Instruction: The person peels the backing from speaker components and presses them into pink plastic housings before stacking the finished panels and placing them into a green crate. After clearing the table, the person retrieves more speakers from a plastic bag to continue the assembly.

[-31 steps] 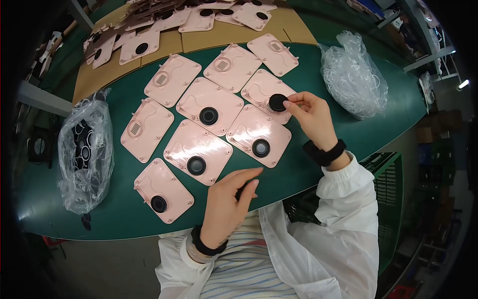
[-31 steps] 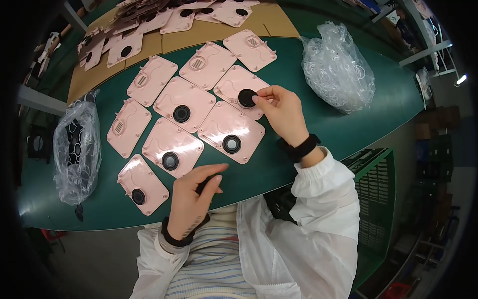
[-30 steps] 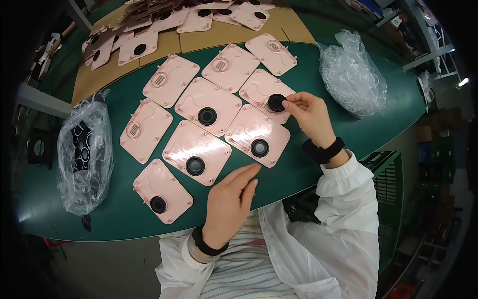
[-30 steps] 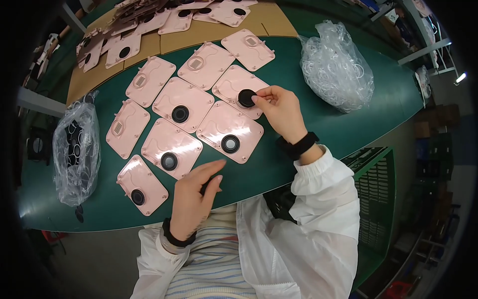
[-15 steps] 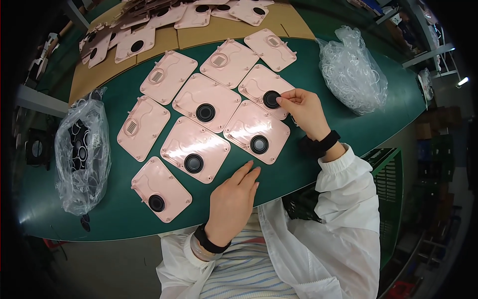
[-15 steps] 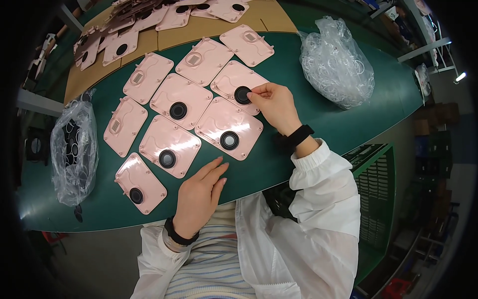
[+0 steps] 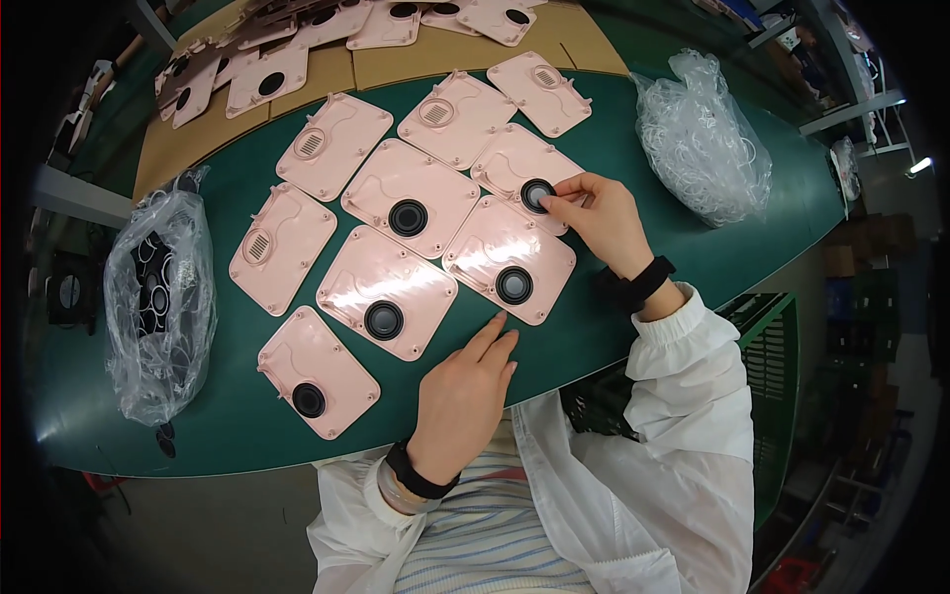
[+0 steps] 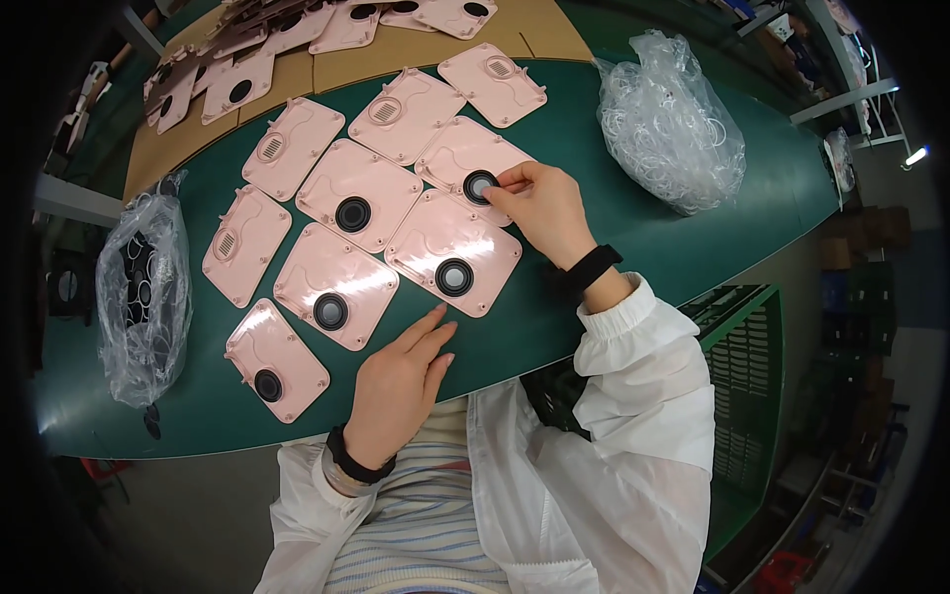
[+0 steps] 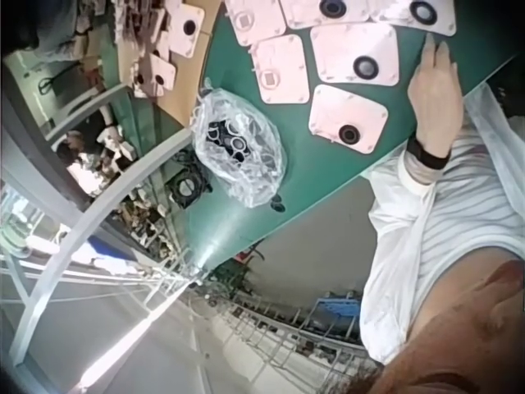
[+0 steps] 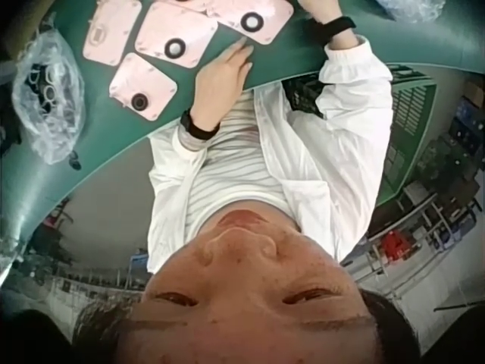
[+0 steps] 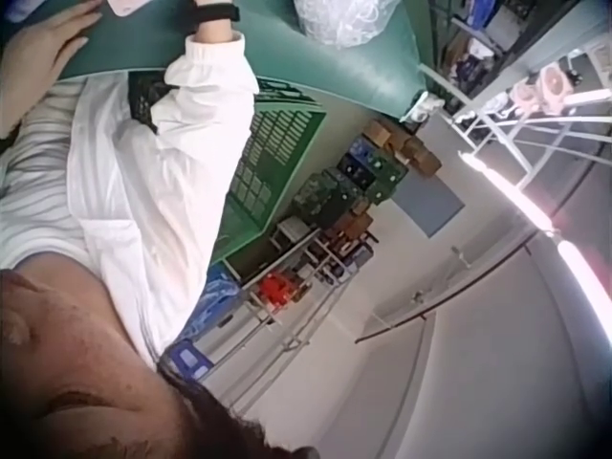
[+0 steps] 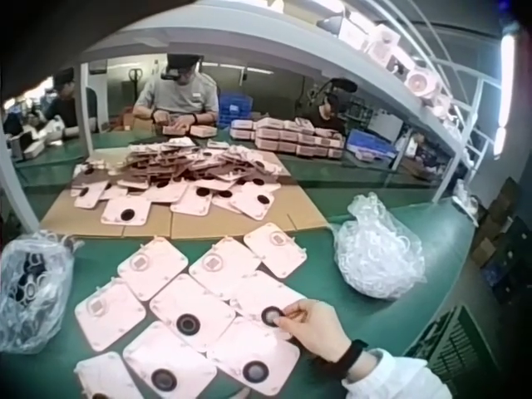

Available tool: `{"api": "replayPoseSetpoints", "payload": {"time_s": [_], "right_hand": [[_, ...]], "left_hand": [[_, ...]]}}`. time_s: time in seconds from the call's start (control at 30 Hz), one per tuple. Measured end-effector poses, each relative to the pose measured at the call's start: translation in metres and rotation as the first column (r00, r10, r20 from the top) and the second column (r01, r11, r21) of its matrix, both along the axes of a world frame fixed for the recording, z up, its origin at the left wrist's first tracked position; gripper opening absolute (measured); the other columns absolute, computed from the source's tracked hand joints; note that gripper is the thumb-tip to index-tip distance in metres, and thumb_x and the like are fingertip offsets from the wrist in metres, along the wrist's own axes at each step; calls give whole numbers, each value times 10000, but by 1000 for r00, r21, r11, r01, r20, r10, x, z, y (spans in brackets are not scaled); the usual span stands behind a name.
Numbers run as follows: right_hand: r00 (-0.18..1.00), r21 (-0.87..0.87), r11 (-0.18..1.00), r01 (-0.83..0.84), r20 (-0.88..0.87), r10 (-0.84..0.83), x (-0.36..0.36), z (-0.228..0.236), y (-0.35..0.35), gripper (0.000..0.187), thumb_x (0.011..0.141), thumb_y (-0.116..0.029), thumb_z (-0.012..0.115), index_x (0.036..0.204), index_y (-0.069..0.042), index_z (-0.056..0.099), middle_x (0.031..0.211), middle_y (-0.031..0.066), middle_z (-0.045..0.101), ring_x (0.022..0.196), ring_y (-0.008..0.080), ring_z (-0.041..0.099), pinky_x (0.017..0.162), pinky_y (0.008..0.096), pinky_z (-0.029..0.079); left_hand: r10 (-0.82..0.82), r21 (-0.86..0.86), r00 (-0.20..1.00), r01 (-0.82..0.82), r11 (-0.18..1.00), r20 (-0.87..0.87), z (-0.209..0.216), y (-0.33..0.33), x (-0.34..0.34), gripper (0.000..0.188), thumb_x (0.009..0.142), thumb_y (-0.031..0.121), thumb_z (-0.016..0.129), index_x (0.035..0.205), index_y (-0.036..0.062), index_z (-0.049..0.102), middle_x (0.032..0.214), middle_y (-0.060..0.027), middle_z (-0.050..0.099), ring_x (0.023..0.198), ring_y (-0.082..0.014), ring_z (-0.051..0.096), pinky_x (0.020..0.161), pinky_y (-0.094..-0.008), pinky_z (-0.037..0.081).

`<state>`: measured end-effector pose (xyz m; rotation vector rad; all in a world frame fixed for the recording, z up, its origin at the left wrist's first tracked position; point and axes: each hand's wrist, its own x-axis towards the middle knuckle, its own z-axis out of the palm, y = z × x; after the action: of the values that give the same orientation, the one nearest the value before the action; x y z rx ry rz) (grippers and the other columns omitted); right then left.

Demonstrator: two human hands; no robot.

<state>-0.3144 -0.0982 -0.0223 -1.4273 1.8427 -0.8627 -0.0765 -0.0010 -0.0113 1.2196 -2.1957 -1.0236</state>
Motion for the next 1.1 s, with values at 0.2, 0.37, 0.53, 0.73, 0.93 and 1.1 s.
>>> {"api": "replayPoseSetpoints", "payload": {"time_s": [0.2,0.37,0.53,0.73,0.93,1.1], "right_hand": [[947,-33,998,55,-316,-63,11,9,-2,406,732,-137,764,1048,50,589,724,95,623,597,135,593,562,251,471],[928,-42,999,17,-370,-32,10,6,3,430,776,-105,697,1162,12,550,735,129,621,621,205,625,557,307,488],[645,-110,952,-287,-757,107,13,10,19,441,818,-64,583,1253,-29,518,806,153,604,649,279,628,570,362,506],[403,128,948,-291,-882,243,20,12,26,528,778,-27,558,1301,-17,488,838,156,553,638,310,614,564,361,513],[274,109,949,-295,-942,193,28,0,28,538,769,-14,540,1299,40,465,831,159,545,628,288,616,534,333,508],[337,95,954,-284,-921,192,27,6,32,521,788,-14,518,1301,53,455,834,155,551,626,271,618,520,320,504]], "left_hand": [[-15,-14,1000,15,1000,0,-1,1,2,260,832,97,620,1088,52,628,1233,-108,585,826,-302,645,720,-350,518],[9,6,999,-8,1000,-34,3,2,6,257,842,95,614,1095,49,628,1209,-121,596,816,-302,646,708,-349,517],[113,27,962,-110,994,-247,1,-4,15,240,849,67,610,1086,35,631,1113,-131,636,763,-272,649,670,-310,511],[132,79,950,-115,990,-282,3,-7,15,229,844,32,612,1072,22,633,1042,-123,655,710,-212,635,641,-261,495],[239,377,891,-85,922,-386,7,-5,15,213,906,83,569,1102,15,617,1055,-105,656,767,-156,634,670,-242,499],[551,736,637,39,676,-540,17,-6,25,325,982,226,450,1214,19,546,1158,-137,605,945,-182,613,793,-280,495]]}}
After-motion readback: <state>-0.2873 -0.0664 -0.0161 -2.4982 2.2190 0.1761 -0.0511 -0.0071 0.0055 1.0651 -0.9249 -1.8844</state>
